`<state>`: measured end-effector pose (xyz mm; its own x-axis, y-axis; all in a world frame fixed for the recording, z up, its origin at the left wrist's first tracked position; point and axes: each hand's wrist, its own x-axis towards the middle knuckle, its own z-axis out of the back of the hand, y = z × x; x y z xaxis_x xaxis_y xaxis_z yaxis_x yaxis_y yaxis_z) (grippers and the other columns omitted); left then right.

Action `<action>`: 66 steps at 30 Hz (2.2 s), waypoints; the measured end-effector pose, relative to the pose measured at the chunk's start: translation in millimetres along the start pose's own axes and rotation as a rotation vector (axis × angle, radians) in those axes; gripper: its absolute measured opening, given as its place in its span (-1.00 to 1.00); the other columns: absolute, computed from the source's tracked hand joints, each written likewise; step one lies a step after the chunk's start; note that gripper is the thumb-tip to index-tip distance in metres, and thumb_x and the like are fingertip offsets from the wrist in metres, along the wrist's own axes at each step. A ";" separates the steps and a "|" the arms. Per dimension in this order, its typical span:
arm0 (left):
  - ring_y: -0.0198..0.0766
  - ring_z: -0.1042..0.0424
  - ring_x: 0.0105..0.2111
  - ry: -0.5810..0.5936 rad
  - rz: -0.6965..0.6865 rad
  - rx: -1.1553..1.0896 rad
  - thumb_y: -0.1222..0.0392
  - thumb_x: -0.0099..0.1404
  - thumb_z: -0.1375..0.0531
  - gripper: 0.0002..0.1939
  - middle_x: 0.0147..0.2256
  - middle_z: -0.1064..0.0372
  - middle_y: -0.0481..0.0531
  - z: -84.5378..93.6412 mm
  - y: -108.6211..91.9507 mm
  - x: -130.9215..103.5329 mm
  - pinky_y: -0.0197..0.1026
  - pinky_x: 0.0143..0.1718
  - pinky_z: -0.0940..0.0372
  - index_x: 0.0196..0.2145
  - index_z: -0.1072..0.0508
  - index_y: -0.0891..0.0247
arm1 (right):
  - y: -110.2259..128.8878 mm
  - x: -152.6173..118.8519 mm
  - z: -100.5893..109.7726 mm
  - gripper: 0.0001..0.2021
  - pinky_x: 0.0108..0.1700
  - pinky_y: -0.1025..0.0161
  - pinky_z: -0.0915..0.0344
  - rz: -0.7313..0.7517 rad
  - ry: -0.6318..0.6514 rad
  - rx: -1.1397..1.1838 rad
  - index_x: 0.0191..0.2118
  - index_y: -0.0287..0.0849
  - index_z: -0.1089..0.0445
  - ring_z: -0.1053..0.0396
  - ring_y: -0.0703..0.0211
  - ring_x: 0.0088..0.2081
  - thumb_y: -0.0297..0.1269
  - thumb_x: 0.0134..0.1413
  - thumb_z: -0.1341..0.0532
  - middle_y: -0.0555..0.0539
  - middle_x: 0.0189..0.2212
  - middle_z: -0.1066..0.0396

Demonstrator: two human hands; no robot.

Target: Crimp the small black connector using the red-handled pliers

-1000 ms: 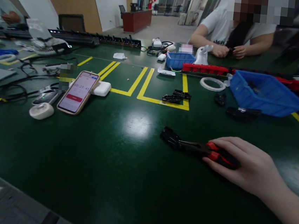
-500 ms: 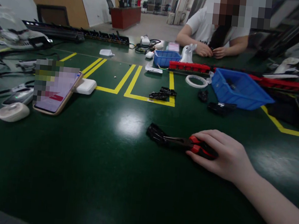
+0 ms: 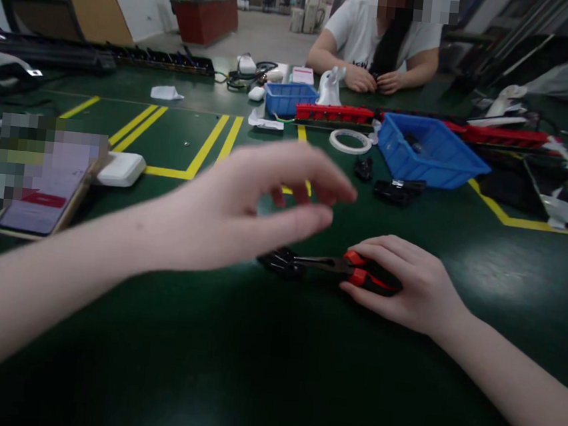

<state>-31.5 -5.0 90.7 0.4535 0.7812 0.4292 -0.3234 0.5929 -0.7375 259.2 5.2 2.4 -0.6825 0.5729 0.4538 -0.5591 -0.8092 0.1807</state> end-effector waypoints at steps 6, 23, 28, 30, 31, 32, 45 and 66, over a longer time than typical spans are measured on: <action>-0.15 -0.42 -0.02 0.337 -0.146 0.156 0.32 0.37 -0.19 -0.67 -0.01 -0.39 0.12 -23.9 31.8 -16.5 -0.10 -0.01 -0.40 0.08 -0.43 0.21 | -0.1 2.1 2.5 -0.70 -0.28 0.13 -0.44 -0.024 -0.009 0.033 -0.09 -0.11 -0.38 -0.49 0.05 -0.28 -0.13 0.10 -0.33 -0.12 -0.25 -0.50; -0.25 -0.46 -0.21 0.251 -0.065 0.149 0.26 0.42 -0.18 -0.89 -0.25 -0.52 -0.02 -41.6 61.8 -31.3 -0.14 -0.07 -0.22 -0.17 -0.53 0.24 | -4.2 -4.1 -2.1 -0.64 -0.28 0.04 -0.48 -0.054 0.007 0.071 -0.01 0.03 -0.37 -0.51 -0.03 -0.26 -0.09 0.07 -0.33 -0.08 -0.20 -0.51; -0.22 -0.47 -0.20 0.255 -0.036 0.126 0.25 0.41 -0.20 -0.88 -0.24 -0.53 -0.01 -40.3 61.2 -31.3 -0.12 -0.05 -0.24 -0.17 -0.55 0.21 | -3.9 -5.1 -2.4 -0.64 -0.28 0.00 -0.47 -0.050 0.017 0.039 0.01 0.05 -0.35 -0.51 -0.06 -0.25 -0.07 0.10 -0.31 -0.09 -0.20 -0.50; -0.22 -0.48 -0.19 0.259 -0.017 0.074 0.24 0.39 -0.22 -0.89 -0.23 -0.54 -0.01 -39.1 61.7 -30.2 -0.11 -0.05 -0.26 -0.17 -0.55 0.21 | -3.5 -5.0 -2.1 -0.63 -0.27 -0.01 -0.46 -0.033 -0.005 0.013 0.02 0.03 -0.34 -0.50 -0.07 -0.24 -0.08 0.10 -0.31 -0.11 -0.18 -0.49; -0.22 -0.49 -0.20 0.257 -0.009 0.040 0.24 0.38 -0.23 -0.89 -0.23 -0.54 -0.01 -38.4 62.1 -29.4 -0.11 -0.05 -0.28 -0.17 -0.56 0.22 | -3.2 -4.8 -1.8 -0.61 -0.27 -0.01 -0.46 -0.024 -0.017 0.000 0.03 0.03 -0.34 -0.50 -0.07 -0.23 -0.09 0.10 -0.32 -0.12 -0.18 -0.49; -0.22 -0.49 -0.21 0.254 0.001 0.004 0.24 0.37 -0.24 -0.90 -0.24 -0.54 0.00 -37.8 62.6 -28.6 -0.11 -0.06 -0.29 -0.18 -0.56 0.23 | -2.9 -4.4 -1.4 -0.60 -0.27 -0.01 -0.45 -0.016 -0.024 -0.012 0.04 0.02 -0.33 -0.50 -0.08 -0.23 -0.10 0.10 -0.32 -0.13 -0.18 -0.49; -0.24 -0.46 -0.18 0.202 0.066 -0.131 0.27 0.37 -0.21 -0.88 -0.20 -0.47 0.05 -26.6 67.5 -28.8 -0.17 -0.11 -0.36 -0.18 -0.54 0.29 | -2.9 -2.8 2.0 -0.56 -0.20 -0.05 -0.41 0.040 -0.031 -0.205 0.14 -0.07 -0.32 -0.49 -0.14 -0.14 -0.16 0.16 -0.30 -0.20 -0.11 -0.50; -0.12 -0.41 -0.15 0.406 -0.266 0.400 0.06 0.34 -0.28 -0.56 -0.12 -0.44 0.14 -25.4 78.2 -35.1 -0.09 -0.12 -0.28 0.08 -0.43 0.35 | 9.4 -2.4 17.1 -0.55 -0.25 -0.11 -0.44 0.187 0.052 -0.356 0.18 -0.17 -0.28 -0.49 -0.20 -0.16 -0.26 0.19 -0.24 -0.27 -0.11 -0.50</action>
<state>-51.6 9.0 4.7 0.8151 0.5066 0.2811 -0.4061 0.8456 -0.3465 263.6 -5.9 18.0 -0.8056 0.4335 0.4038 -0.5451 -0.8094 -0.2185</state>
